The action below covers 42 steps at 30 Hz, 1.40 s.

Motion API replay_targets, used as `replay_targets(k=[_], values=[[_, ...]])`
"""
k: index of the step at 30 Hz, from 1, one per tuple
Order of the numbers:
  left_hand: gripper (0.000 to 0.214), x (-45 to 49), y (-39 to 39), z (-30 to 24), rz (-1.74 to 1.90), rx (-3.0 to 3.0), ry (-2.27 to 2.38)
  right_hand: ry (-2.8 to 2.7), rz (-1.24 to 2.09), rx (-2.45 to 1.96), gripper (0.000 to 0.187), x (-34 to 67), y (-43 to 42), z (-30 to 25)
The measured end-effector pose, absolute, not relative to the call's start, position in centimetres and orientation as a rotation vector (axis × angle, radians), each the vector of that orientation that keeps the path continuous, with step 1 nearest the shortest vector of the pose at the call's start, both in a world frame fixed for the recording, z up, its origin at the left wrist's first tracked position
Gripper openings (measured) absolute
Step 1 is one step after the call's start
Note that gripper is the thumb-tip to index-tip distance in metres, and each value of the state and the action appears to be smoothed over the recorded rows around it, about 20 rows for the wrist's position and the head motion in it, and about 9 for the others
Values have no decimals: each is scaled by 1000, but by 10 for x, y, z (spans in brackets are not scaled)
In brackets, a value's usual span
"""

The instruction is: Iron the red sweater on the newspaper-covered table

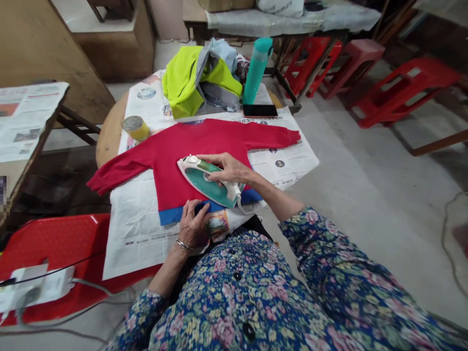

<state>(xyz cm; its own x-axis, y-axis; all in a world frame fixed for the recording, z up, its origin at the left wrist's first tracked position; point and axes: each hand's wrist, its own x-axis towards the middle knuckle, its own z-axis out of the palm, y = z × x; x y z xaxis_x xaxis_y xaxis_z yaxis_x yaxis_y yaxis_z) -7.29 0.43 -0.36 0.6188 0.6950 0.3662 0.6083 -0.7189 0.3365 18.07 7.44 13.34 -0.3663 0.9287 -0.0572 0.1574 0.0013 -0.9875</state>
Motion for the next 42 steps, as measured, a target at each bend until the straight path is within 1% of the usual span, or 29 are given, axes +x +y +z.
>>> replay_targets(k=[4,9,11,13,16,18,21,22,24,27,28,30,33,35,39,42], values=[[29,-81,-2,1,852,2649,1243,-1712,1533,-1021,83,170,102,133],[22,-102,-10,2,1080,2673,1305,-1940,1692,-769,71,165,113,132],[25,-108,-13,1,1094,2671,1262,-1964,1700,-717,68,165,118,130],[31,-112,-14,1,1057,2656,1232,-1986,1668,-719,68,168,124,128],[40,-118,-11,2,965,2640,1219,-2037,1554,-853,71,170,134,129],[39,-118,-7,4,923,2669,1229,-2098,1424,-1023,61,167,140,135],[36,-109,1,8,804,2726,1227,-2265,1197,-1267,31,159,140,149],[36,-104,3,9,746,2734,1190,-2322,1146,-1312,26,156,137,154],[43,-90,7,8,649,2737,1052,-2407,1117,-1336,26,151,131,162],[58,-69,7,2,647,2736,787,-2500,1193,-1266,27,151,121,165],[60,-64,7,-1,666,2730,720,-2518,1206,-1232,27,153,120,164],[59,-53,6,-8,706,2715,637,-2519,1161,-1184,28,158,121,158],[53,-32,7,-16,738,2726,593,-2456,999,-1193,28,168,130,149],[52,-13,9,-18,702,2748,579,-2399,959,-1234,26,173,135,146],[60,35,16,-21,460,2752,604,-2343,1007,-1306,22,181,136,148],[64,62,22,-26,479,2667,680,-2401,900,-1282,26,185,132,148]])
